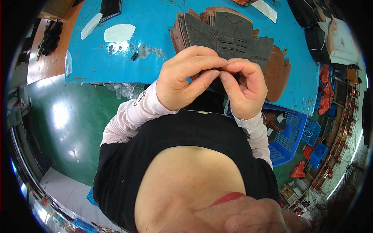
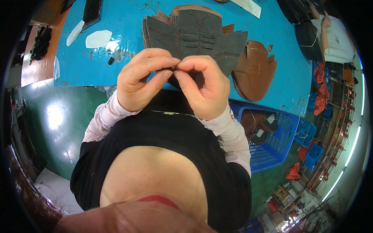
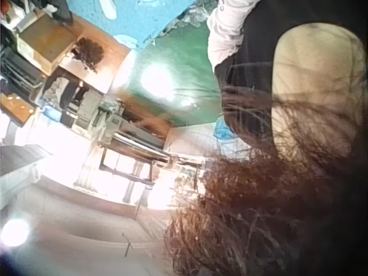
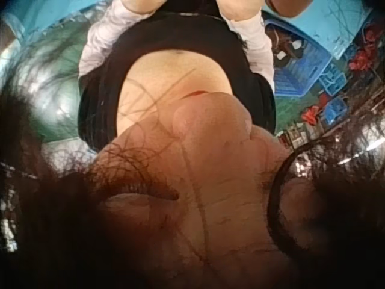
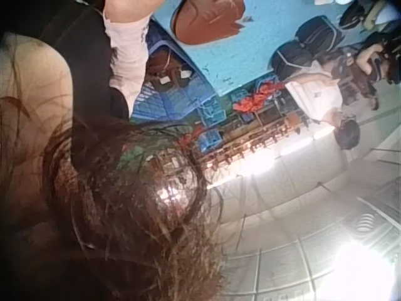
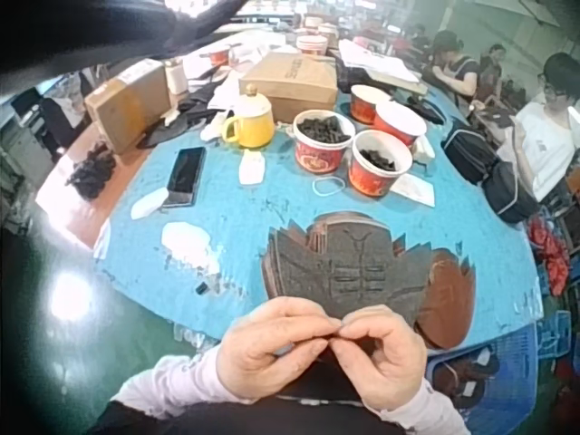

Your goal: Attaching small rubber components to shoe uppers at a manufacturing workstation.

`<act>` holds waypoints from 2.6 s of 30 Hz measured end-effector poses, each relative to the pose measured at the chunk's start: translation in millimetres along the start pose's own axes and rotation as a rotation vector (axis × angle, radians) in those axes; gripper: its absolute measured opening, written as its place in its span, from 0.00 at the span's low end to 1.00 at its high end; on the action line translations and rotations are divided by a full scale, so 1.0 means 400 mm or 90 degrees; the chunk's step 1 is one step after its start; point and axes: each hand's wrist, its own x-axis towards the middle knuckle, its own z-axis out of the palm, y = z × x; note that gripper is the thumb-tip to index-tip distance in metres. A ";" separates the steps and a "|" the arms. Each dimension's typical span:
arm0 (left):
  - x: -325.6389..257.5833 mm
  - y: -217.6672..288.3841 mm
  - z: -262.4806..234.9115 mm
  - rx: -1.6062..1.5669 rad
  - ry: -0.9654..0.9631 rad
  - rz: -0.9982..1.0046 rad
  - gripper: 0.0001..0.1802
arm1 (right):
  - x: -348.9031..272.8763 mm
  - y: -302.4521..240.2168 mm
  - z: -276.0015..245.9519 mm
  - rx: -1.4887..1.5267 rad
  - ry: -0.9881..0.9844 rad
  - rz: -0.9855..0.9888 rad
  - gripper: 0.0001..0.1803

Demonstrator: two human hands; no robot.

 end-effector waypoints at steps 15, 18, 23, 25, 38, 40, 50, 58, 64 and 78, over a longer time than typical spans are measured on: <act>0.033 -0.024 -0.013 0.080 0.004 0.130 0.17 | 0.017 0.003 -0.013 0.038 -0.081 0.072 0.12; 0.044 -0.015 -0.020 0.067 -0.015 0.113 0.16 | 0.034 -0.002 -0.028 0.060 -0.127 0.113 0.12; 0.050 -0.028 -0.043 0.185 -0.014 0.126 0.17 | 0.081 -0.019 -0.062 -0.208 -0.176 -0.057 0.13; 0.055 -0.025 -0.060 0.203 -0.013 0.063 0.17 | 0.122 -0.005 -0.079 -0.283 -0.162 -0.112 0.11; 0.033 -0.072 -0.031 -0.044 0.019 0.050 0.16 | 0.084 0.020 -0.005 0.006 -0.088 -0.004 0.11; 0.029 -0.070 -0.031 -0.039 0.015 0.077 0.16 | 0.085 0.030 -0.008 -0.170 -0.025 -0.136 0.11; 0.003 -0.068 -0.049 0.036 0.046 0.052 0.16 | 0.142 0.025 -0.087 -0.500 -0.191 -0.235 0.12; 0.018 -0.063 -0.043 0.105 0.040 0.101 0.17 | 0.152 0.049 -0.094 -0.508 -0.246 -0.311 0.13; 0.041 -0.062 -0.038 0.211 0.044 0.178 0.19 | 0.197 0.050 -0.108 -0.479 -0.140 -0.221 0.10; 0.091 -0.074 -0.035 0.451 -0.033 0.167 0.20 | 0.224 0.058 -0.084 -0.608 -0.233 -0.315 0.10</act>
